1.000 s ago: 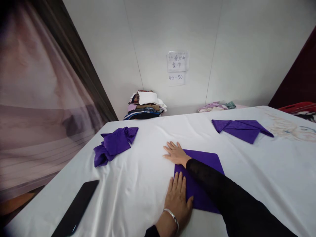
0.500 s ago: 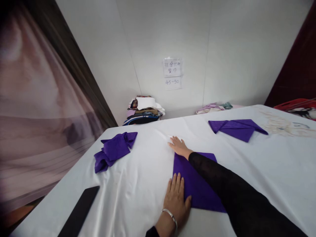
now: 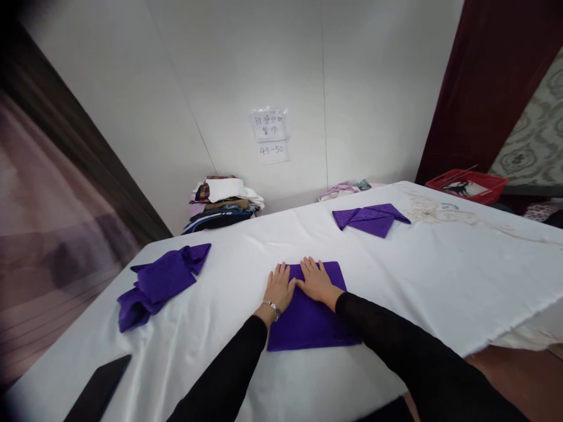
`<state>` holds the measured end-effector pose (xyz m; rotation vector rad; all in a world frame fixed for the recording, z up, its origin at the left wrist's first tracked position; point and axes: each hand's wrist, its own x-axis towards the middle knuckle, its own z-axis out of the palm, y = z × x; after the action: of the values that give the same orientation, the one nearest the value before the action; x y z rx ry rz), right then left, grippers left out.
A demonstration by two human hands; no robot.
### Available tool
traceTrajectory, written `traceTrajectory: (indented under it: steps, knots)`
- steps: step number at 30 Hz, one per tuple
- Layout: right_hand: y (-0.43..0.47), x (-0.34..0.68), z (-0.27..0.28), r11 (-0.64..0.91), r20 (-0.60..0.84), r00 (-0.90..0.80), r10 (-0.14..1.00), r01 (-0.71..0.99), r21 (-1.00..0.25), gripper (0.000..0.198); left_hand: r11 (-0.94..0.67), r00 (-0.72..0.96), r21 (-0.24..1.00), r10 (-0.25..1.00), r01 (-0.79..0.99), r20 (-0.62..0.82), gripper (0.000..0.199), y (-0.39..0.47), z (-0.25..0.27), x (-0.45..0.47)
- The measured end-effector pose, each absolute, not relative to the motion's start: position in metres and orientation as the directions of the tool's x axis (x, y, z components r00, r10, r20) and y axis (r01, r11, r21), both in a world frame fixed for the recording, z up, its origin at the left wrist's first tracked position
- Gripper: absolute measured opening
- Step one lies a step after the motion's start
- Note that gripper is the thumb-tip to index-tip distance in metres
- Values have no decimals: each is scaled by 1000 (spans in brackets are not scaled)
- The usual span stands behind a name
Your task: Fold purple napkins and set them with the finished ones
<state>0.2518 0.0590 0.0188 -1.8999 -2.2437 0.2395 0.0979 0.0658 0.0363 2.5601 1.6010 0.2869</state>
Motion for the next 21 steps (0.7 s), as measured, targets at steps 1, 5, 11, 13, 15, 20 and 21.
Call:
traceTrajectory:
  steps: [1,5,11,13,15,20,21]
  knots:
    - [60,254,16,141,39,-136,990,960,-243,76,-421,414,180,907,889,74,53,75,32,102]
    - [59,280,5,91,45,-82,996,968,-235,81,-375,380,143,925,916,-9,63,91,15,107]
    - [51,336,-2,-40,26,47,999,975,-217,78,-380,385,129,923,916,-12,63,91,11,104]
    - [51,348,1,-63,14,68,998,972,-225,77,-386,392,151,920,910,-9,63,93,13,105]
    - [49,358,7,-68,-12,67,998,959,-275,73,-387,395,201,919,900,-1,62,94,15,104]
    - [15,377,27,-68,-10,78,997,788,-612,64,-437,417,351,899,828,134,55,70,16,82]
    - [2,378,29,-36,17,63,998,749,-662,63,-481,445,356,877,801,184,51,59,14,73]
